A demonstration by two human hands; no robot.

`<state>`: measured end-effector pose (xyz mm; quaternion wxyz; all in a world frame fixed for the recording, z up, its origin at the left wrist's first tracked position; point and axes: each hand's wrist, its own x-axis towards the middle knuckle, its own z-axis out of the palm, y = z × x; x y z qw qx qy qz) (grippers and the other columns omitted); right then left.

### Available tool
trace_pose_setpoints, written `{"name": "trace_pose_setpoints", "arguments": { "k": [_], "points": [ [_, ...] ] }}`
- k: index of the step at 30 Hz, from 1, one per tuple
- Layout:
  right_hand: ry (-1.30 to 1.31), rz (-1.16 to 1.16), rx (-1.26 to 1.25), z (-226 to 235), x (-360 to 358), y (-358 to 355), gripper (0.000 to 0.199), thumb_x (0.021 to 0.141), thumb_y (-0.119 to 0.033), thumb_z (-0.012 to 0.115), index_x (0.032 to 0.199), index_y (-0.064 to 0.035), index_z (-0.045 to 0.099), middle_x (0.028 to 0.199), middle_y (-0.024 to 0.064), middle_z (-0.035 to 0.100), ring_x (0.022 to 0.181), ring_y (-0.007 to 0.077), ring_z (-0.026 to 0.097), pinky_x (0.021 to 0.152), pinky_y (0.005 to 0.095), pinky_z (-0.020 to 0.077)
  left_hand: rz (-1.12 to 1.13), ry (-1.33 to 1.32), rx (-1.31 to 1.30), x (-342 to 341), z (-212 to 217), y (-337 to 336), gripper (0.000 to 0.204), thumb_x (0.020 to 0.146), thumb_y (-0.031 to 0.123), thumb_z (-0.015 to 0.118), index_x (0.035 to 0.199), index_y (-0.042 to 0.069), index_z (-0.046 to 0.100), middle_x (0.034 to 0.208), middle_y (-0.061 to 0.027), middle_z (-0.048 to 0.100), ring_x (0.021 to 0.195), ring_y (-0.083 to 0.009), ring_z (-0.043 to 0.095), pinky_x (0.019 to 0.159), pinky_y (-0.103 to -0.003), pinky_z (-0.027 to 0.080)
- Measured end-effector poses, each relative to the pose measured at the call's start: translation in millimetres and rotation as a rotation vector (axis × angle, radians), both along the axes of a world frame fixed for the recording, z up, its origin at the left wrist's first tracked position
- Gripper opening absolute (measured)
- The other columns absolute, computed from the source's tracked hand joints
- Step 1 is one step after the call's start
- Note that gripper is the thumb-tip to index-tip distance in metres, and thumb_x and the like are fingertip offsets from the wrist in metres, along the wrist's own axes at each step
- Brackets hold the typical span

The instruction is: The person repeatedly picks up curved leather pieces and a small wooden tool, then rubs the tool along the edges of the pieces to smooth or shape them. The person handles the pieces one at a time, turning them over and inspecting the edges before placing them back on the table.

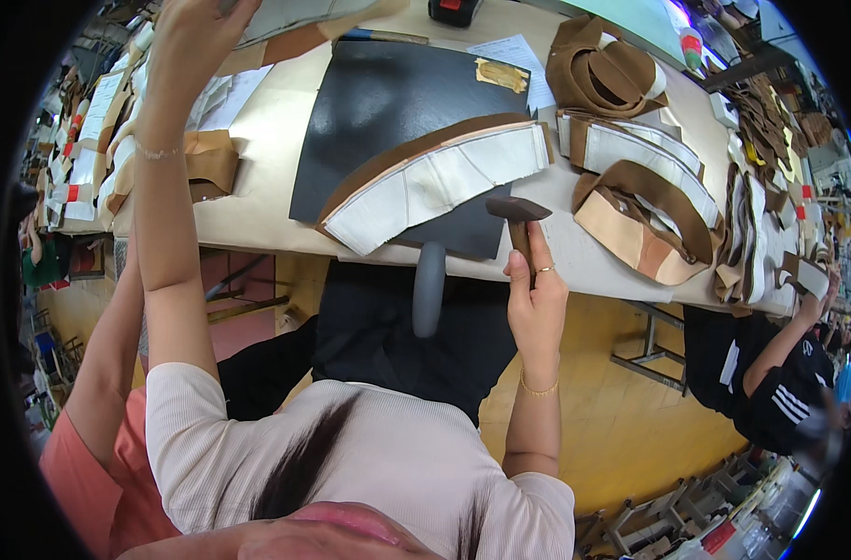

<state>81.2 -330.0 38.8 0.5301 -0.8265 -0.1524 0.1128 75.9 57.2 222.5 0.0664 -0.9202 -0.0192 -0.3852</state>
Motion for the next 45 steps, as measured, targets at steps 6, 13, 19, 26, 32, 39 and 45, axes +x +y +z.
{"name": "trace_pose_setpoints", "arguments": {
  "k": [6,13,19,26,32,39,45],
  "points": [
    [0.053,-0.215,0.19,20.7,-8.9,-21.3,0.051,0.105,-0.016,0.057,0.153,-0.0042,0.043,0.08,-0.0013,0.058,0.06,0.0027,0.042,0.053,0.0181,0.0352,-0.368,-0.236,0.223,-27.8,-46.8,-73.8,0.013,0.075,0.012,0.075,0.084,0.01,0.065,0.087,-0.0052,0.069,0.076,-0.0211,0.066,0.074,-0.037,0.049],
    [0.012,-0.277,0.392,23.8,-19.9,-51.9,0.053,0.106,-0.015,0.056,0.153,-0.0005,0.038,0.085,0.0024,0.06,0.062,0.0038,0.045,0.054,0.0185,0.0379,-0.51,0.29,-0.435,-106.9,-191.1,-181.8,0.015,0.075,0.011,0.068,0.083,0.01,0.054,0.088,-0.0049,0.056,0.078,-0.0207,0.058,0.067,-0.035,0.047],
    [0.098,-0.106,0.188,23.2,-45.4,-53.8,0.048,0.104,-0.015,0.058,0.148,0.0006,0.048,0.084,0.0051,0.066,0.063,0.005,0.051,0.056,0.0217,0.0427,-0.458,0.325,-0.574,-129.6,-199.4,-197.5,0.017,0.076,0.002,0.07,0.089,0.006,0.06,0.086,-0.0065,0.054,0.077,-0.0237,0.059,0.069,-0.035,0.05],
    [-0.3,0.393,-0.23,33.3,-33.1,-31.6,0.043,0.097,-0.013,0.063,0.14,-0.0133,0.059,0.092,0.0118,0.071,0.069,0.0287,0.065,0.061,0.0361,0.0512,-0.448,0.447,-0.76,-155.2,-215.0,-203.6,0.019,0.074,0.006,0.073,0.087,0.005,0.059,0.082,-0.0085,0.053,0.075,-0.0274,0.057,0.069,-0.038,0.048],
    [-0.264,0.456,-0.348,44.3,-4.1,-12.0,0.041,0.098,-0.017,0.062,0.139,-0.0161,0.06,0.092,0.0126,0.071,0.074,0.033,0.068,0.063,0.0406,0.0523,-0.221,0.263,-0.918,-126.9,-194.5,-211.6,0.032,0.079,0.012,0.078,0.099,0.001,0.058,0.097,-0.015,0.057,0.088,-0.032,0.057,0.078,-0.04,0.046],
    [-0.239,0.568,-0.467,49.8,18.8,-0.3,0.04,0.099,-0.017,0.06,0.139,-0.0182,0.06,0.093,0.0133,0.072,0.078,0.0328,0.069,0.067,0.0419,0.0543,-0.002,0.326,-0.998,-114.3,-221.8,-239.0,0.052,0.081,0.019,0.079,0.118,-0.002,0.049,0.111,-0.0176,0.05,0.102,-0.0342,0.048,0.089,-0.045,0.038],
    [-0.262,0.578,-0.354,46.5,25.8,7.3,0.043,0.098,-0.016,0.061,0.141,-0.0193,0.058,0.09,0.0116,0.072,0.076,0.0321,0.068,0.067,0.0414,0.0548,0.047,0.321,-1.161,-115.3,-231.6,-247.6,0.058,0.08,0.02,0.08,0.121,-0.002,0.046,0.114,-0.0188,0.047,0.104,-0.0336,0.046,0.093,-0.044,0.038]
  ]
}}
